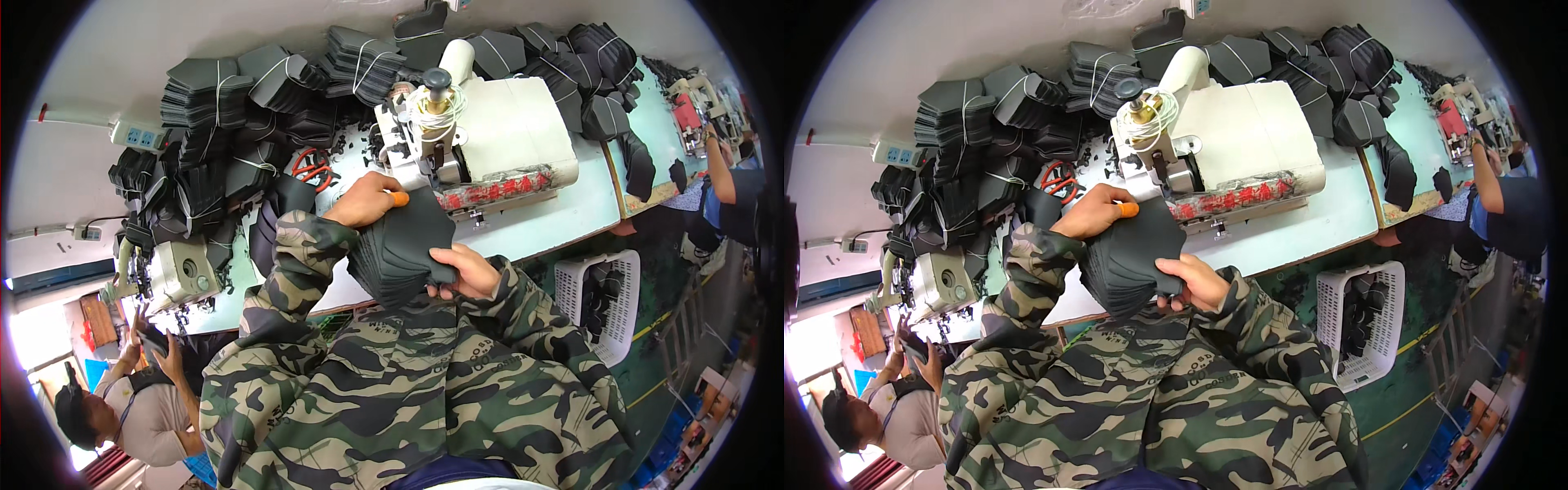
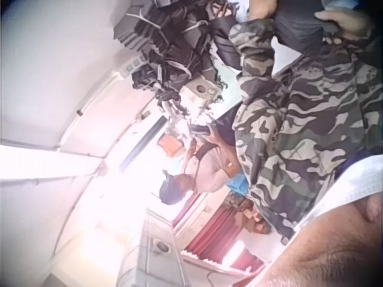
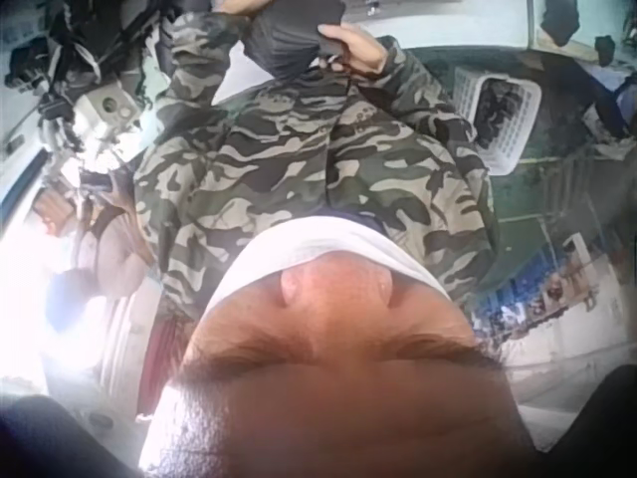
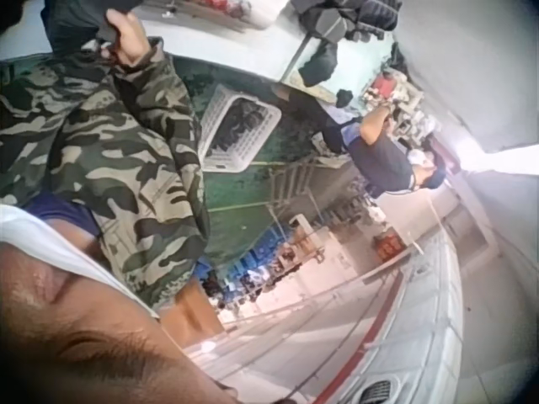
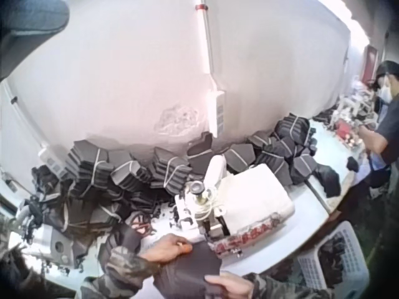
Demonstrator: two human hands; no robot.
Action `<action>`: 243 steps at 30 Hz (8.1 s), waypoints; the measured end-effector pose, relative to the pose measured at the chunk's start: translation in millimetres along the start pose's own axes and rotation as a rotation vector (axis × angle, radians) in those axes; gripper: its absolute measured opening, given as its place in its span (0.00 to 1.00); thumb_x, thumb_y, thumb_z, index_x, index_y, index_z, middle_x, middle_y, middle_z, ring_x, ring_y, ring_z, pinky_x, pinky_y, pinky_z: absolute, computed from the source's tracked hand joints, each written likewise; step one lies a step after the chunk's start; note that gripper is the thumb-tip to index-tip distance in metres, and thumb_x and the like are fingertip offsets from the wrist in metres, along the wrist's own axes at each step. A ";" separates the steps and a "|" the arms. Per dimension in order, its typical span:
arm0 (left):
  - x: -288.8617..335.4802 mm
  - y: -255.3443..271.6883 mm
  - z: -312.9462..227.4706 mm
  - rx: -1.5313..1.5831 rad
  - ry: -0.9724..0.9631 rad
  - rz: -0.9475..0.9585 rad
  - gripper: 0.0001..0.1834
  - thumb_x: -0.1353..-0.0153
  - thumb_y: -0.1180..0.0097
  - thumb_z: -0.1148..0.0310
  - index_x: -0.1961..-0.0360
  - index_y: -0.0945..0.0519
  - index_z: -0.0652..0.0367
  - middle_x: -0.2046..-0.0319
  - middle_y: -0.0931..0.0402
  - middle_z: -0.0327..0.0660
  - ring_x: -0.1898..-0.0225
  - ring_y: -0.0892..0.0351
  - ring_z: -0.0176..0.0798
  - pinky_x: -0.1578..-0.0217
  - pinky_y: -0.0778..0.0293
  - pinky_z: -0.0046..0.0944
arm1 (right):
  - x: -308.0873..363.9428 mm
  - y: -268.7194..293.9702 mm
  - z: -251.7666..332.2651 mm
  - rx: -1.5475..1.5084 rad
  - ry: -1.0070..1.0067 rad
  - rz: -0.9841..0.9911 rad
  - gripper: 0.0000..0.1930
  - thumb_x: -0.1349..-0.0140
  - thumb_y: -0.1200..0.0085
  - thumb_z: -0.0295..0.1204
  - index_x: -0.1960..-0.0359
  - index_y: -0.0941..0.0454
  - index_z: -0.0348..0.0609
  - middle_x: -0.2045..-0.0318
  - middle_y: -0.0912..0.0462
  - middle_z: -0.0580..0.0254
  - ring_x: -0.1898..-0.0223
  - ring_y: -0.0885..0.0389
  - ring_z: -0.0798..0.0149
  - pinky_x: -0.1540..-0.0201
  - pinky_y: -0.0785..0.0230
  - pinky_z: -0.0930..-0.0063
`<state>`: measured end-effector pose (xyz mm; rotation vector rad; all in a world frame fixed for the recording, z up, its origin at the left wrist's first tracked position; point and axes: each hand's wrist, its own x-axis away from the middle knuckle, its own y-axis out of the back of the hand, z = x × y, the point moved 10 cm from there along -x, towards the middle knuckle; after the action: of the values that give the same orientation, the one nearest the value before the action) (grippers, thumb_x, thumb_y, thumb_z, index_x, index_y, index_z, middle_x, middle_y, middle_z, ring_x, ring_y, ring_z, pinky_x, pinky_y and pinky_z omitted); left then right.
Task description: The person separates shoe pieces from a stack by hand, feeds the edge of each piece through a skiving machine, and stacks them on the work table.
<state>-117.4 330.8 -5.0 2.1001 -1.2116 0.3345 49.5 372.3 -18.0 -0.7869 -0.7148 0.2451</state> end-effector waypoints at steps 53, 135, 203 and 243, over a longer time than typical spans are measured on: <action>-6.4 10.7 -19.3 -0.197 0.160 0.098 0.14 0.39 0.47 0.66 0.58 0.20 0.65 0.66 0.21 0.41 0.63 0.27 0.28 0.62 0.30 0.31 | 10.4 22.4 13.9 -0.004 0.148 -0.275 0.15 0.33 0.53 0.38 0.60 0.28 0.37 0.73 0.23 0.61 0.76 0.22 0.67 0.83 0.34 0.79; -3.2 -5.0 -25.0 -0.030 0.003 0.110 0.16 0.40 0.49 0.65 0.56 0.22 0.65 0.61 0.20 0.51 0.61 0.22 0.47 0.56 0.30 0.39 | 26.2 44.1 10.5 -0.002 0.451 -0.343 0.22 0.39 0.50 0.24 0.43 0.36 0.32 0.50 0.27 0.58 0.51 0.27 0.65 0.48 0.33 0.71; 227.9 -11.9 137.8 0.941 0.308 -0.435 0.26 0.51 0.34 0.77 0.49 0.28 0.67 0.59 0.22 0.41 0.58 0.24 0.34 0.54 0.26 0.36 | -166.7 16.4 -38.8 0.248 -0.001 -0.257 0.16 0.42 0.46 0.33 0.55 0.25 0.36 0.62 0.22 0.64 0.65 0.25 0.71 0.60 0.33 0.76; 79.4 -69.9 -74.6 1.142 -0.408 -0.102 0.64 0.60 0.33 0.38 0.31 0.57 0.54 0.37 0.46 0.58 0.37 0.39 0.55 0.42 0.34 0.51 | 21.1 -8.0 -10.2 -0.201 0.081 0.396 0.32 0.44 0.41 0.30 0.40 0.40 0.31 0.45 0.28 0.52 0.43 0.29 0.60 0.39 0.37 0.63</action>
<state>-8.3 351.5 61.5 3.3213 -1.2645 0.6870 71.5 370.7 -6.8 -1.1233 -0.5071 0.5011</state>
